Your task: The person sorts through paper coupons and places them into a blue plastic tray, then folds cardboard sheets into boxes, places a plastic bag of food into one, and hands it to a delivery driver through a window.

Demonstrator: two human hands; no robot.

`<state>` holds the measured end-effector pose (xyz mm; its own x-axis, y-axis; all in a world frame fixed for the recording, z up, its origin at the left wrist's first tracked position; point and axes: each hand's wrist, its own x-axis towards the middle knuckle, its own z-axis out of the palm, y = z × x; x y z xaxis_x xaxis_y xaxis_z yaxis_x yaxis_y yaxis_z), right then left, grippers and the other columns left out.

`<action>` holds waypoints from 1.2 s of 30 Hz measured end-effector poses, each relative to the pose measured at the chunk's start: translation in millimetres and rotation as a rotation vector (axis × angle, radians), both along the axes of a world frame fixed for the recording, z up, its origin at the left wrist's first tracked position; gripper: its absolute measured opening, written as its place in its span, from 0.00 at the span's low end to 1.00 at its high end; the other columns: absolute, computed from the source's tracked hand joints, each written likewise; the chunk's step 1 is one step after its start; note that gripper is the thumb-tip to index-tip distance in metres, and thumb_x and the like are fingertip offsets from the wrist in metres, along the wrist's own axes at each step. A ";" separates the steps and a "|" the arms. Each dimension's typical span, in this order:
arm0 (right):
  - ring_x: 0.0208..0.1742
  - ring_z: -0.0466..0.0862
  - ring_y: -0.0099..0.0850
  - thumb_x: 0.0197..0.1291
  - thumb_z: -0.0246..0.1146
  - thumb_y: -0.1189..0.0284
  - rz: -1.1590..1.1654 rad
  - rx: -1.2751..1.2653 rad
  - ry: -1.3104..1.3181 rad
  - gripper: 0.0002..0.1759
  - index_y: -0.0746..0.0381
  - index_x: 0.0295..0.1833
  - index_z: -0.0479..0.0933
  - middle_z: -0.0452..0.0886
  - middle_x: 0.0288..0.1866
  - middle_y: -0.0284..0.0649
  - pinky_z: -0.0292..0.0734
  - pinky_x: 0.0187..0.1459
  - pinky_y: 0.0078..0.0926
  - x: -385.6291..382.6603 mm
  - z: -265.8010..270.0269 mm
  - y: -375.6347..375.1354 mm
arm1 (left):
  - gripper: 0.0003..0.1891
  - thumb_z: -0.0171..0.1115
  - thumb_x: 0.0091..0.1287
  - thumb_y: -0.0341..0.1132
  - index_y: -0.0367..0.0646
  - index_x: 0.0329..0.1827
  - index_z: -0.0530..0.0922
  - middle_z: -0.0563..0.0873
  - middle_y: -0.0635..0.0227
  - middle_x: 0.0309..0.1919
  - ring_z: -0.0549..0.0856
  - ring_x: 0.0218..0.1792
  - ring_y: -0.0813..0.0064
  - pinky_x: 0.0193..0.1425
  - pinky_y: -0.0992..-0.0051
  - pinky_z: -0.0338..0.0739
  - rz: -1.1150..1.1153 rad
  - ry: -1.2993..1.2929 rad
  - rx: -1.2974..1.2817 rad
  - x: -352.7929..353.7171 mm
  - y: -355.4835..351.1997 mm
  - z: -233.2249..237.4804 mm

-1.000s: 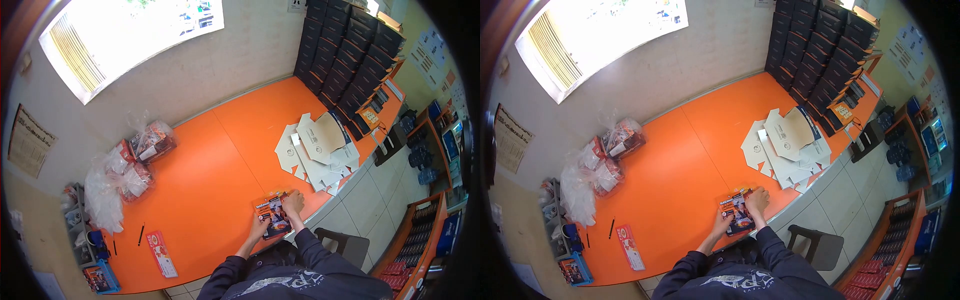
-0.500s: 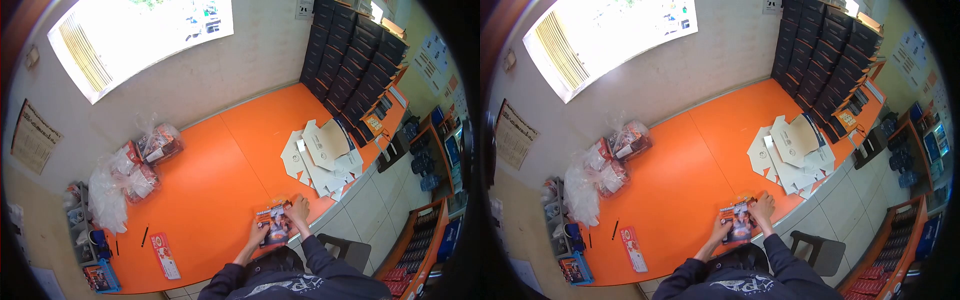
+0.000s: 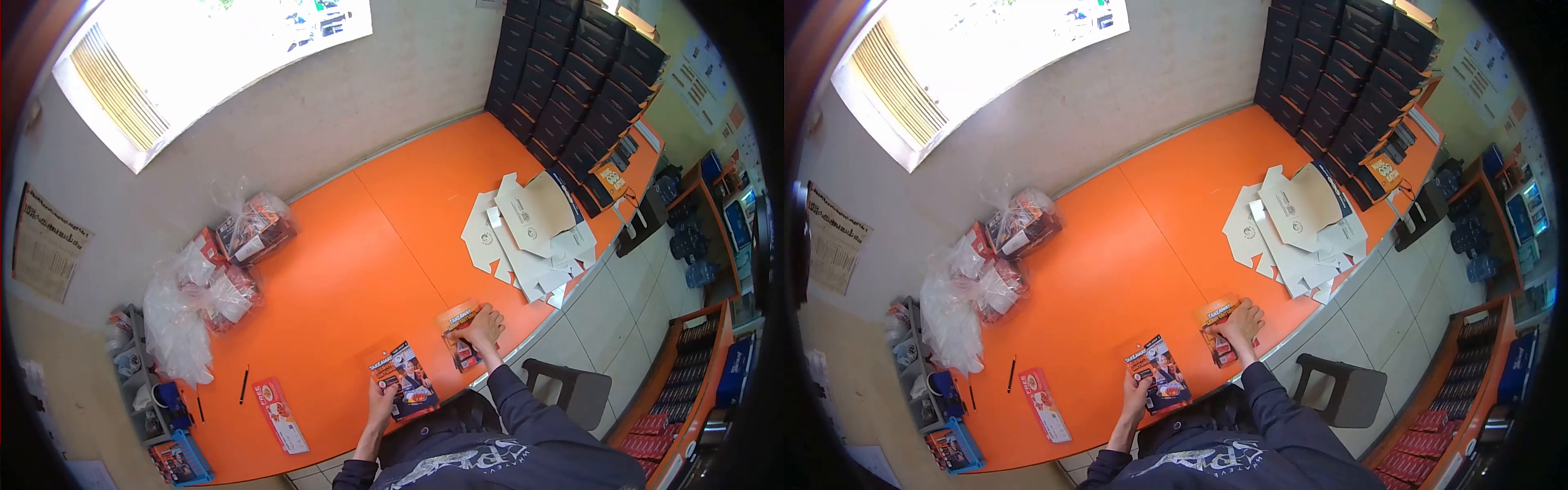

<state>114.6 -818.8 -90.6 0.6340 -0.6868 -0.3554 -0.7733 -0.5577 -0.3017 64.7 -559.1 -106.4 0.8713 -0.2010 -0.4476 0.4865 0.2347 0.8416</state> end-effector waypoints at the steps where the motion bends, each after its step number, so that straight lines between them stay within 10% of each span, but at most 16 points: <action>1: 0.60 0.62 0.44 0.16 0.80 0.53 0.000 0.009 0.012 0.56 0.63 0.55 0.60 0.66 0.53 0.49 0.60 0.56 0.43 0.7 1.2 0.0 | 0.18 0.50 0.59 0.19 0.40 0.53 0.65 0.79 0.66 0.44 0.80 0.43 0.76 0.47 0.75 0.76 0.008 -0.003 0.002 -3.9 2.8 -8.1; 14: 0.59 0.64 0.44 0.18 0.79 0.55 0.025 0.032 0.025 0.59 0.58 0.62 0.57 0.63 0.56 0.46 0.64 0.51 0.52 1.0 3.6 4.6 | 0.17 0.54 0.59 0.23 0.39 0.50 0.64 0.79 0.64 0.41 0.81 0.39 0.74 0.42 0.73 0.78 0.071 -0.029 0.095 -10.3 9.7 -24.5; 18: 0.60 0.64 0.42 0.24 0.78 0.60 0.139 -0.031 0.113 0.55 0.56 0.63 0.58 0.63 0.57 0.43 0.64 0.51 0.49 12.8 41.5 8.7 | 0.26 0.61 0.54 0.31 0.38 0.55 0.62 0.75 0.53 0.46 0.77 0.47 0.61 0.50 0.63 0.72 -0.014 -0.246 0.761 -2.5 24.6 -20.8; 23: 0.59 0.66 0.40 0.23 0.76 0.62 0.838 -0.157 -0.222 0.50 0.56 0.60 0.64 0.66 0.57 0.40 0.65 0.51 0.47 19.8 14.5 -27.1 | 0.37 0.66 0.50 0.38 0.37 0.62 0.59 0.66 0.47 0.56 0.64 0.60 0.52 0.62 0.54 0.56 -0.052 -0.559 1.411 1.1 -25.7 43.9; 27: 0.54 0.70 0.39 0.18 0.76 0.59 1.067 -0.153 -0.123 0.52 0.57 0.59 0.66 0.70 0.52 0.38 0.65 0.50 0.43 33.8 19.9 -37.4 | 0.44 0.71 0.45 0.48 0.38 0.62 0.58 0.63 0.52 0.59 0.60 0.62 0.52 0.63 0.52 0.53 -0.376 -0.757 1.054 -3.2 -106.5 17.5; 36: 0.49 0.72 0.38 0.15 0.77 0.55 1.113 -0.360 -0.129 0.44 0.61 0.45 0.71 0.73 0.41 0.41 0.63 0.49 0.41 31.7 0.0 -50.7 | 0.53 0.78 0.34 0.41 0.40 0.65 0.54 0.61 0.56 0.61 0.58 0.64 0.56 0.65 0.55 0.50 -0.247 -0.527 1.092 -0.2 -159.9 2.5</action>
